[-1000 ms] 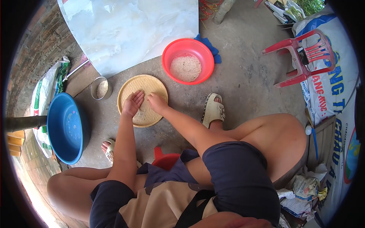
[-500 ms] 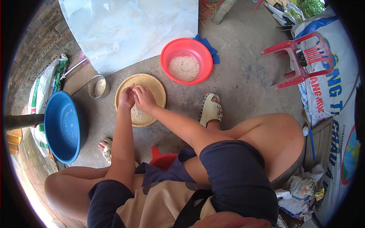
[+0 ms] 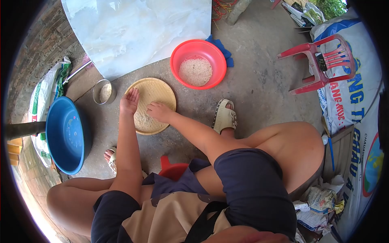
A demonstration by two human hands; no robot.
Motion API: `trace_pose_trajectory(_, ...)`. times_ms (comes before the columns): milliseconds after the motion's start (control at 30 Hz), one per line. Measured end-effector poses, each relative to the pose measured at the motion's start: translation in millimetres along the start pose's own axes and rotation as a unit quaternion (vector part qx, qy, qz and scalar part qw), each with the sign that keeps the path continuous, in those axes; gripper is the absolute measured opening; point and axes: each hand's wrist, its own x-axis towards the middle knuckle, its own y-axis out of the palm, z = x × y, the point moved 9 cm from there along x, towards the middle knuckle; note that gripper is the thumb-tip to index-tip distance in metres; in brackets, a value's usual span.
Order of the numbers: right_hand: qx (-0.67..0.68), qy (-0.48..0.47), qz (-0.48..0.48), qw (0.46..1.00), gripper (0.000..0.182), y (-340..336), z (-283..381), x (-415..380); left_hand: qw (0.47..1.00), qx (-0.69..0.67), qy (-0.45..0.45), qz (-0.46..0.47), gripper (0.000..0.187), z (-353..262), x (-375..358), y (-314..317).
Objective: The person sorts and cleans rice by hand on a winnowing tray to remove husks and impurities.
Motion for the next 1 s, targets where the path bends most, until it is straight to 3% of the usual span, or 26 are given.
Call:
trace_pose_trajectory(333, 0.038, 0.041, -0.028, 0.998, 0.016, 5, -7, -2, 0.999, 0.032, -0.035, 0.005, 0.035, 22, -3, -2)
trace_pose_trajectory(433, 0.045, 0.096, -0.044, 0.993, 0.013, 2, -20, -3, 0.998, 0.049, -0.045, 0.004, 0.035, 28, -5, -2)
trace_pose_trajectory(500, 0.138, 0.23, -0.127, 0.955, 0.008, -7, -44, -10, 0.997, 0.059, -0.053, 0.012, 0.035, 33, -9, 3)
trace_pose_trajectory(533, 0.139, 0.23, -0.128, 0.955, 0.008, -7, -43, -6, 0.994, 0.08, -0.074, 0.022, 0.036, 39, -12, 9)
trace_pose_trajectory(600, 0.213, 0.332, -0.252, 0.884, 0.006, -19, -59, -10, 0.987, 0.11, -0.11, 0.045, 0.037, 51, -15, 16)
trace_pose_trajectory(633, 0.212, 0.332, -0.25, 0.885, 0.006, -22, -57, -3, 0.987, 0.108, -0.11, 0.044, 0.037, 52, -13, 16)
trace_pose_trajectory(700, 0.332, 0.364, -0.245, 0.835, 0.007, -17, -62, 1, 0.99, 0.106, -0.076, 0.055, 0.036, 48, -8, 19)
trace_pose_trajectory(933, 0.331, 0.303, -0.296, 0.843, 0.013, -45, -65, 1, 0.991, 0.037, -0.131, 0.003, 0.036, 58, -8, 6)
trace_pose_trajectory(1000, 0.174, 0.302, -0.269, 0.898, 0.022, -55, -62, -10, 0.992, 0.029, -0.127, 0.0, 0.035, 60, -9, 6)
